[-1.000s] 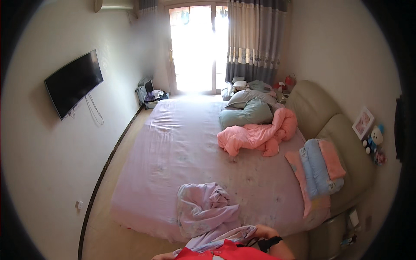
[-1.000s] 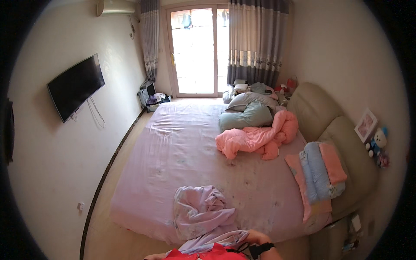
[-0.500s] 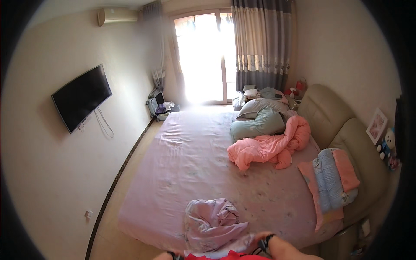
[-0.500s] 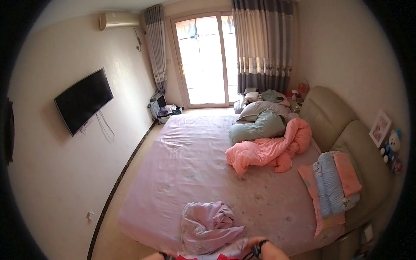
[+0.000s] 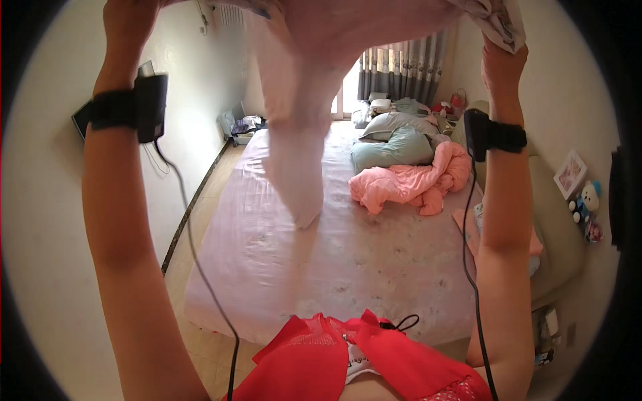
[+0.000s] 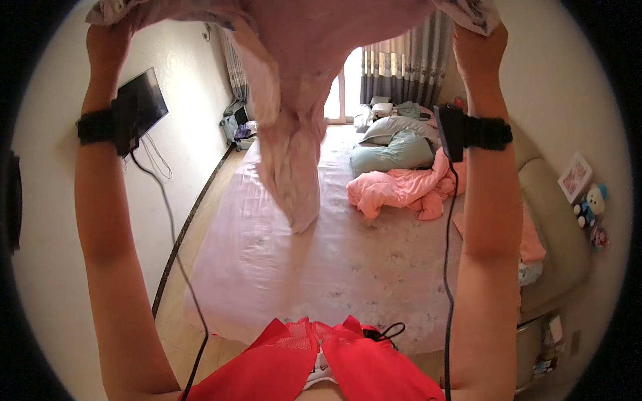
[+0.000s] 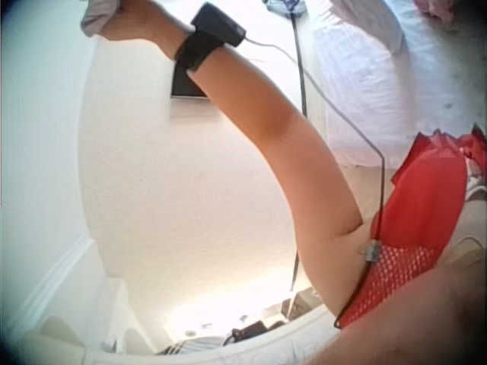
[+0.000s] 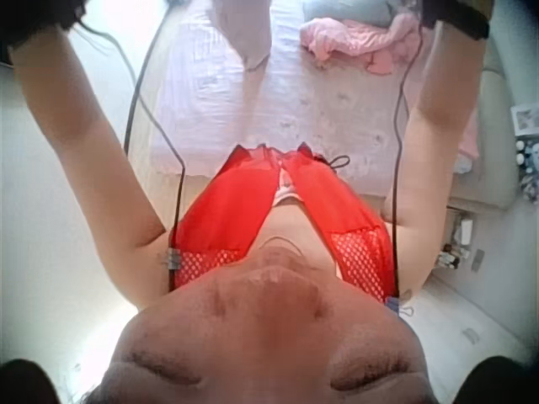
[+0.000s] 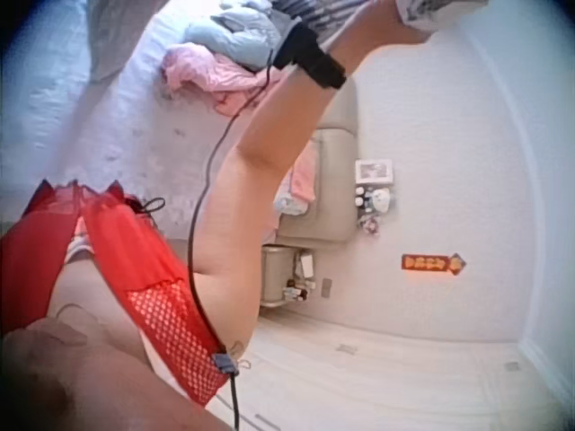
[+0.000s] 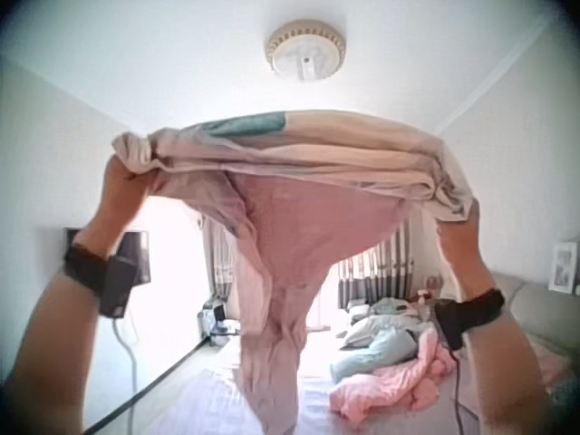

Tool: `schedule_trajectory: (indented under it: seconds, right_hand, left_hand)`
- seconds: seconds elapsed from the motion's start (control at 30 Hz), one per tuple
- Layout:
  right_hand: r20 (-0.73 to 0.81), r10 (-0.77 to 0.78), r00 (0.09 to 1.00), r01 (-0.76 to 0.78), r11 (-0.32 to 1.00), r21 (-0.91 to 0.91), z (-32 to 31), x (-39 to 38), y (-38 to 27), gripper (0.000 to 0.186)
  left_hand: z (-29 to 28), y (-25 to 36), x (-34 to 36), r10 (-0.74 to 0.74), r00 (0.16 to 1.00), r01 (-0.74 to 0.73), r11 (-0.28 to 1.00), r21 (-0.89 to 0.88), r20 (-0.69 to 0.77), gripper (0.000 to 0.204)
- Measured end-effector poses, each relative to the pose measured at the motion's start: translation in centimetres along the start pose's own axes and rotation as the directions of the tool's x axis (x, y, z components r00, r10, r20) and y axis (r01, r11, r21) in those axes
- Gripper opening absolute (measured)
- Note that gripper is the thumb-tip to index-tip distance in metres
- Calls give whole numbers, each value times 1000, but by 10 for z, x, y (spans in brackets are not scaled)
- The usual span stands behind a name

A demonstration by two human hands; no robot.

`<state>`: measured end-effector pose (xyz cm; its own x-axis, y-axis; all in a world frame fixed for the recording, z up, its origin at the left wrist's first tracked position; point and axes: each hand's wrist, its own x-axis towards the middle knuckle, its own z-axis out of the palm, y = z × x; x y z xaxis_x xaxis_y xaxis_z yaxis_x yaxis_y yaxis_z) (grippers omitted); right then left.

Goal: The person folds a quilt and a small blanket on the bed.

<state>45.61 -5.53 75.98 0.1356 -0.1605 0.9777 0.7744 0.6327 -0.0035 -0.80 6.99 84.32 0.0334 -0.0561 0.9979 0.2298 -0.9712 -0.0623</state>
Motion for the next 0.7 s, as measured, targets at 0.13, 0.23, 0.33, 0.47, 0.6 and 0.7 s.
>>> schedule_trajectory:
  seconds: [0.13,0.23,0.33,0.47,0.6,0.7]
  right_hand:
    - [214,92,972,-88,996,-28,17,-84,-31,30]
    - [497,32,867,164,924,-344,-14,-202,-11,29]
    - [694,567,444,-563,779,-277,-33,-285,-110,37]
    - [804,589,-87,-827,407,-388,-72,-434,-158,26]
    - [756,511,-408,-810,181,-558,-115,-544,-194,24]
    - [654,541,-528,-664,218,-716,-157,-596,-217,23]
  left_hand:
    - [-66,-58,-69,-97,948,-86,840,536,304,3]
    - [-100,-73,-182,-120,843,-283,731,621,525,15]
    - [-115,-33,-327,-475,677,200,854,481,562,11]
    - [-159,25,-514,-601,298,418,781,464,742,34]
    - [-193,96,-676,-697,-99,847,315,427,710,33]
    - [-207,145,-713,-677,-255,724,340,600,691,32]
